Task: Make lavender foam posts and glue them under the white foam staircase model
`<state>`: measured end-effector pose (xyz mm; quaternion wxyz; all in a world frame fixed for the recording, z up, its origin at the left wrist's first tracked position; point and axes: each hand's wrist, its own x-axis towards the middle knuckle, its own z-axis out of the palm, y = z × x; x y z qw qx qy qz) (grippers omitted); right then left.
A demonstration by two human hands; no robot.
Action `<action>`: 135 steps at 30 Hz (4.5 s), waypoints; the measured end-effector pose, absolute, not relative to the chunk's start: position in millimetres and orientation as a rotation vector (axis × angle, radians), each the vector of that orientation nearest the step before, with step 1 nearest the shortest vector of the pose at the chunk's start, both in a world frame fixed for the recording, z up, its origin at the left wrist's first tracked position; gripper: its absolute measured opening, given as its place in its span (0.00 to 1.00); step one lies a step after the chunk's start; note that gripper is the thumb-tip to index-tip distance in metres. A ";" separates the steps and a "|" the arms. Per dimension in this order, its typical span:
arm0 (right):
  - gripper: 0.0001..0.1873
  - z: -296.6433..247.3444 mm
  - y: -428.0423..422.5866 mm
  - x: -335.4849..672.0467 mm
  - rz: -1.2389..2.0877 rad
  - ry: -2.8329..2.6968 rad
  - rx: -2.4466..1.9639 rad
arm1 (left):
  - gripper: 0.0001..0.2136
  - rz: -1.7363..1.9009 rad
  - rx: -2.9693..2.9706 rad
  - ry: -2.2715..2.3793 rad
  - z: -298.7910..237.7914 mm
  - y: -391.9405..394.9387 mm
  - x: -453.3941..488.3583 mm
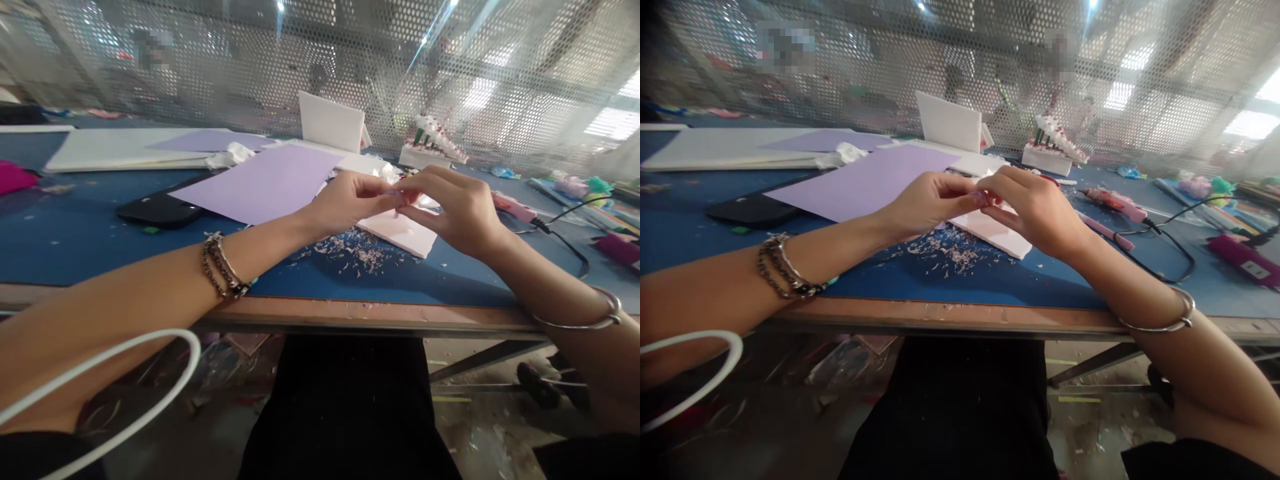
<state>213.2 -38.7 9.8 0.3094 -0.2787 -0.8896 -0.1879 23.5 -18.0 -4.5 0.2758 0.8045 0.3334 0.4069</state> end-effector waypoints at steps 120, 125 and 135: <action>0.09 7.9 -39.6 208.1 -0.446 -2.230 -0.621 | 0.15 1.075 2.024 0.710 -4.3 -19.3 22.9; 0.10 5.5 -37.9 208.4 -0.515 -2.248 -0.651 | 0.15 1.184 2.023 0.770 -4.7 -19.2 25.4; 0.09 5.5 -36.9 210.4 -0.477 -2.241 -0.597 | 0.16 1.074 2.001 0.703 -3.5 -19.2 22.5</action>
